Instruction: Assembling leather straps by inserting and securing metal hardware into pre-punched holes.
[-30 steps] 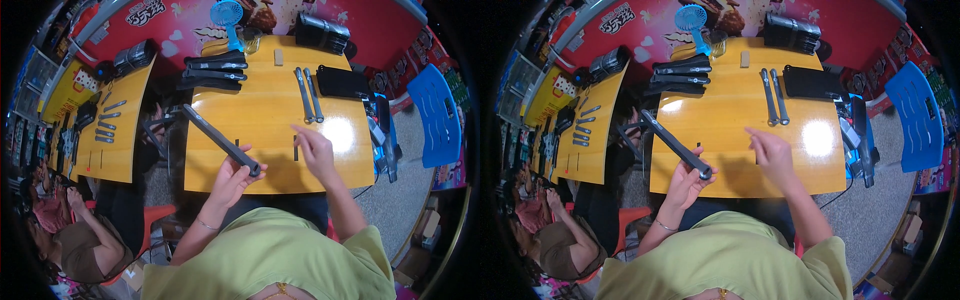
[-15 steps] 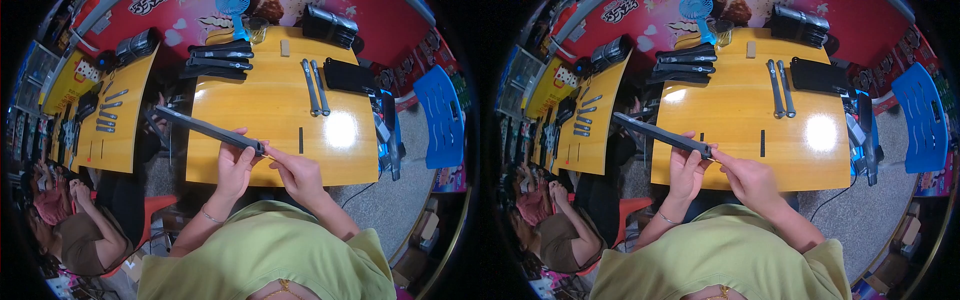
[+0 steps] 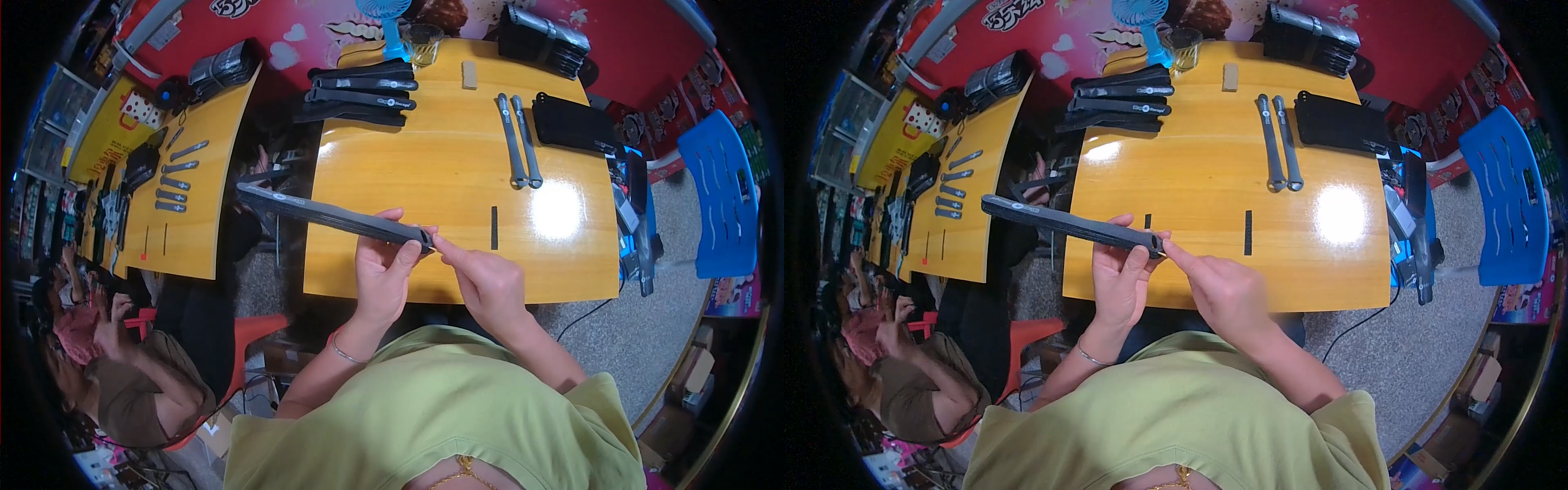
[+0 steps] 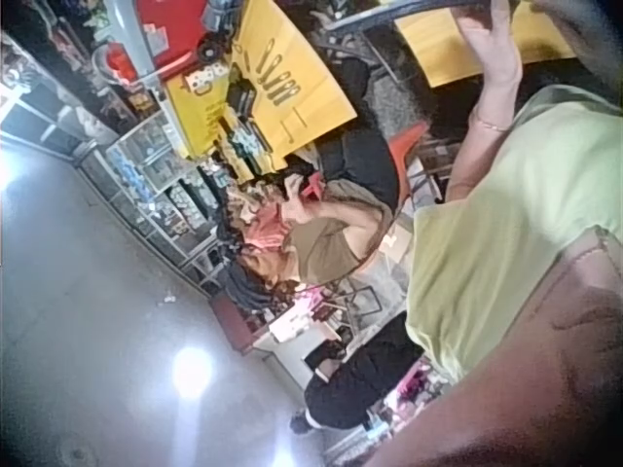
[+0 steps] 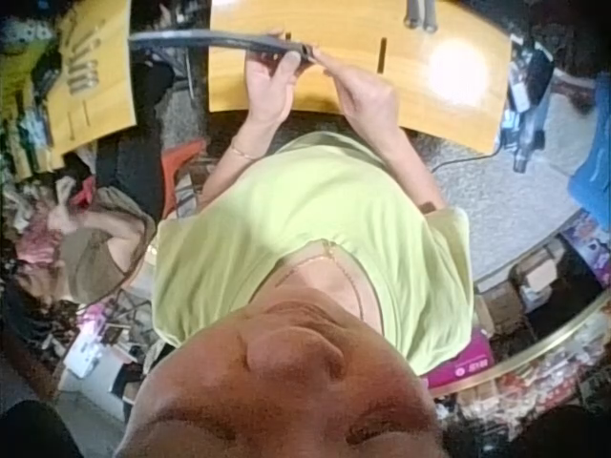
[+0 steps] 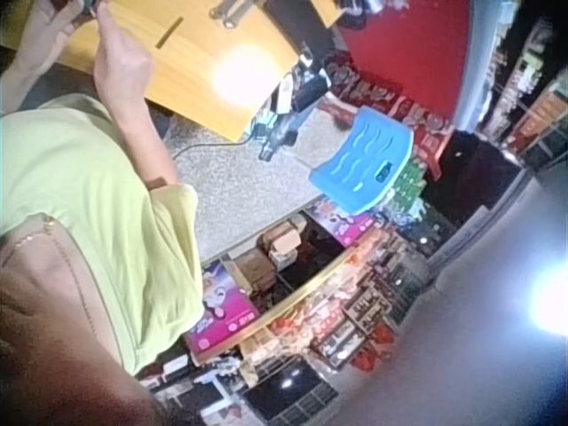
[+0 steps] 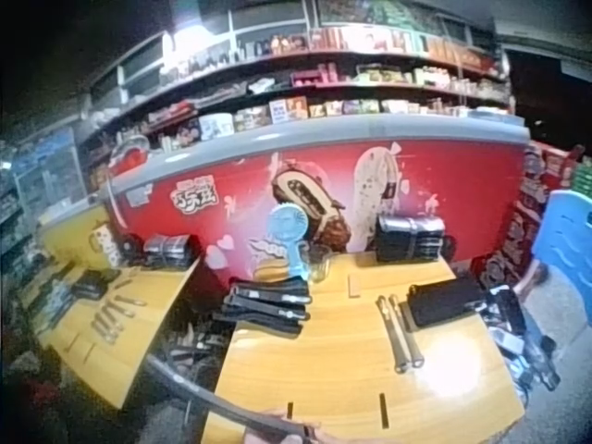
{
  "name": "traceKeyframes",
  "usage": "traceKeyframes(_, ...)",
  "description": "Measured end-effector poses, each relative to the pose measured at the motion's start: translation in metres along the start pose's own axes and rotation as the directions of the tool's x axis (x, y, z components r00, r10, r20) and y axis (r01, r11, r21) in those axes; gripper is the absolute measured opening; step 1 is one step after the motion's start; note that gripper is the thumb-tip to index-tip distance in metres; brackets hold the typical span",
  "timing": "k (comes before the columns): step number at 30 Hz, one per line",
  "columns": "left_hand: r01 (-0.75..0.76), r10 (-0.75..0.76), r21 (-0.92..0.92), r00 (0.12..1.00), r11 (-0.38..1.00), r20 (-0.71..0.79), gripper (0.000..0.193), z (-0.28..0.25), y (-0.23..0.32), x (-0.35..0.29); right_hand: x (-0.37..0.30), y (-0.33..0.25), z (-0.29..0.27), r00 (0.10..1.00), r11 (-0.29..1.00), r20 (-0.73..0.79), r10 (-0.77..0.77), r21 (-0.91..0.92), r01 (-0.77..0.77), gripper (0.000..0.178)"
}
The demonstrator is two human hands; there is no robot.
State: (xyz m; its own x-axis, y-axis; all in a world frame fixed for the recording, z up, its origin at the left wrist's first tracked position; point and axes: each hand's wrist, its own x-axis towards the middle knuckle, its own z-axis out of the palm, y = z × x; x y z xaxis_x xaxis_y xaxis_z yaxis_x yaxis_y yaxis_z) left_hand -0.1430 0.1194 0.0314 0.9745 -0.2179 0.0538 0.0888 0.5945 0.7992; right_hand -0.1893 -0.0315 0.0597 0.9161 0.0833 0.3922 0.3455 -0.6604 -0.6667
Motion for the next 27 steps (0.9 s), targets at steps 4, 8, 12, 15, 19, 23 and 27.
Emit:
traceKeyframes(4, -0.035, 0.037, 0.059, 0.999, 0.998, -0.036, 0.043, -0.003, -0.004, 0.001, -0.001, 0.004, 0.007, 0.999, 0.997, -0.041, -0.031, -0.076, 0.028, 0.039)
traceKeyframes(8, -0.173, 0.173, 0.201, 0.985, 0.964, 0.02, 0.041, -0.002, -0.003, 0.001, 0.0, -0.004, 0.011, 0.931, 0.818, 0.124, 0.342, 0.449, -0.36, 0.035)
traceKeyframes(12, -0.312, 0.317, 0.318, 0.948, 0.895, 0.037, 0.041, -0.002, -0.004, 0.001, 0.002, -0.004, 0.015, 0.846, 0.544, 0.311, 0.432, 0.658, -0.52, 0.031)
traceKeyframes(15, -0.375, 0.386, 0.377, 0.921, 0.847, 0.05, 0.04, -0.002, -0.004, 0.001, 0.003, -0.006, 0.02, 0.865, 0.532, 0.272, 0.421, 0.699, -0.478, 0.029)
traceKeyframes(19, -0.477, 0.396, 0.549, 0.878, 0.687, 0.267, 0.041, -0.003, -0.004, -0.005, 0.004, -0.004, 0.024, 0.874, 0.483, 0.283, 0.396, 0.745, -0.46, 0.03)
traceKeyframes(23, -0.227, 0.24, 0.358, 0.971, 0.906, 0.007, 0.042, -0.006, 0.001, -0.003, 0.01, -0.006, 0.032, 0.921, 0.61, 0.085, 0.38, 0.726, -0.319, 0.025)
traceKeyframes(27, 0.178, -0.195, 0.143, 0.974, 0.974, 0.117, 0.059, -0.02, 0.02, 0.017, 0.014, -0.003, 0.021, 0.976, 0.873, 0.015, 0.216, 0.444, -0.2, 0.018)
